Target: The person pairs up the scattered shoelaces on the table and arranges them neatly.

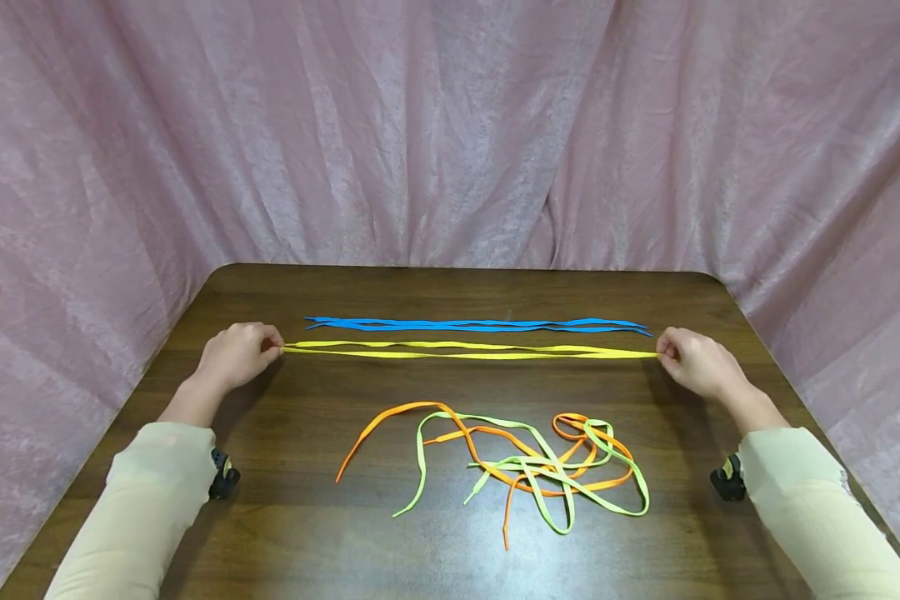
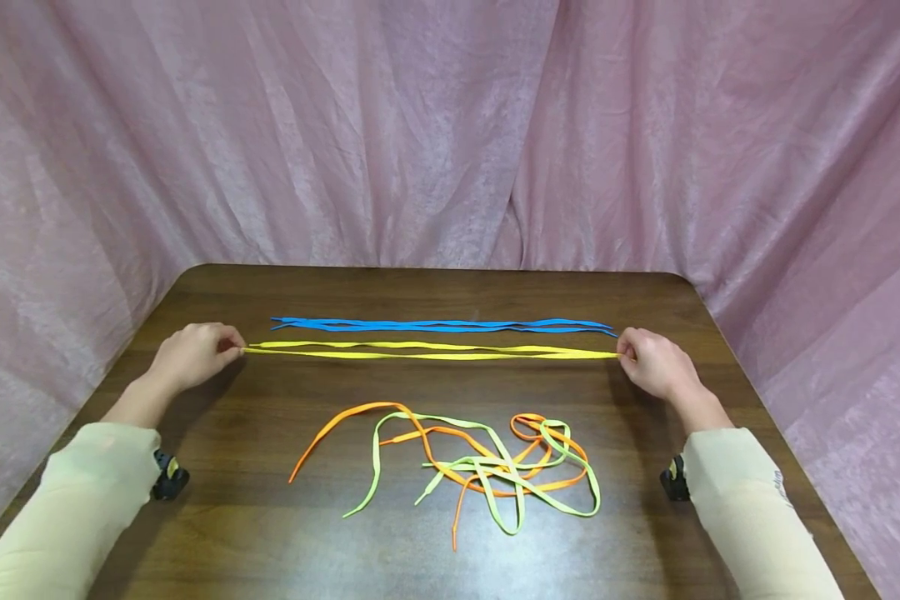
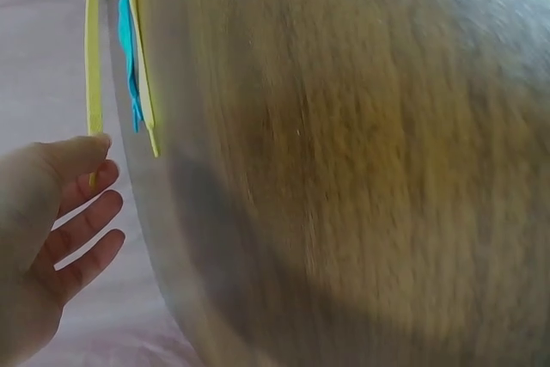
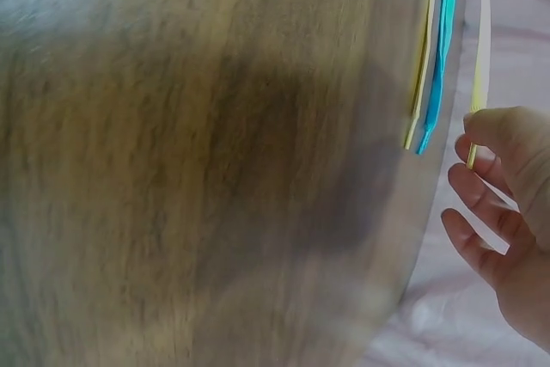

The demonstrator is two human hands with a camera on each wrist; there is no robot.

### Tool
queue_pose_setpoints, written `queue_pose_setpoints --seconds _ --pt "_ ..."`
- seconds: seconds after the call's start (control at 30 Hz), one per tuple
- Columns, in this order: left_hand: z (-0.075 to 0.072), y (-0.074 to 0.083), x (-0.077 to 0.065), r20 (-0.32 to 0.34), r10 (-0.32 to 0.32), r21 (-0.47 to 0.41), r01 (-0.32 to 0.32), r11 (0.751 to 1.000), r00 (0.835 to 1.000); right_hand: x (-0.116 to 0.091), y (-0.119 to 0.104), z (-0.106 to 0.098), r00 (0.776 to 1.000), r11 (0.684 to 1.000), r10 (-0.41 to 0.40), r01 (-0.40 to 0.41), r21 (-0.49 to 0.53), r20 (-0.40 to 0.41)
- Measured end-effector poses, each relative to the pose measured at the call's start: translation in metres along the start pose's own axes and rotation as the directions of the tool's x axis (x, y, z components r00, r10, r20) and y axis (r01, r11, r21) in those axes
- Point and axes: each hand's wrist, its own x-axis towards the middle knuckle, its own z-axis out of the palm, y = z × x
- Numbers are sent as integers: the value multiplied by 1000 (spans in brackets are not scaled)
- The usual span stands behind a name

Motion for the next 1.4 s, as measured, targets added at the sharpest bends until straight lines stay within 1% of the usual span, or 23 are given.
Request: queue_pose_setpoints --seconds 0.23,0.4,0.53,0.67,0.87,1.03,1.17,1.4 --pt "4 1 9 9 -58 -22 58 998 998 9 3 3 1000 1000 12 -12 -10 3" --pt "7 2 15 1 -98 -41 98 994 995 14 2 5 997 998 64 -62 -29 43" --pt "10 4 19 -13 -118 -55 117 992 993 15 4 7 993 995 96 -93 -40 69" --pt "13 6 21 -18 -125 -65 124 990 992 15 6 9 990 992 117 -114 -49 78" --pt "16 7 25 3 -146 -64 146 987 989 14 8 12 987 990 135 -130 -53 84" --pt "18 7 26 11 -150 -58 151 987 989 14 9 13 986 989 139 -134 -56 96" --pt "19 7 26 19 -152 -54 153 987 988 15 9 14 982 989 142 -137 -47 125" --pt "22 8 27 46 -153 -46 155 987 987 16 10 17 967 985 174 -168 -46 187"
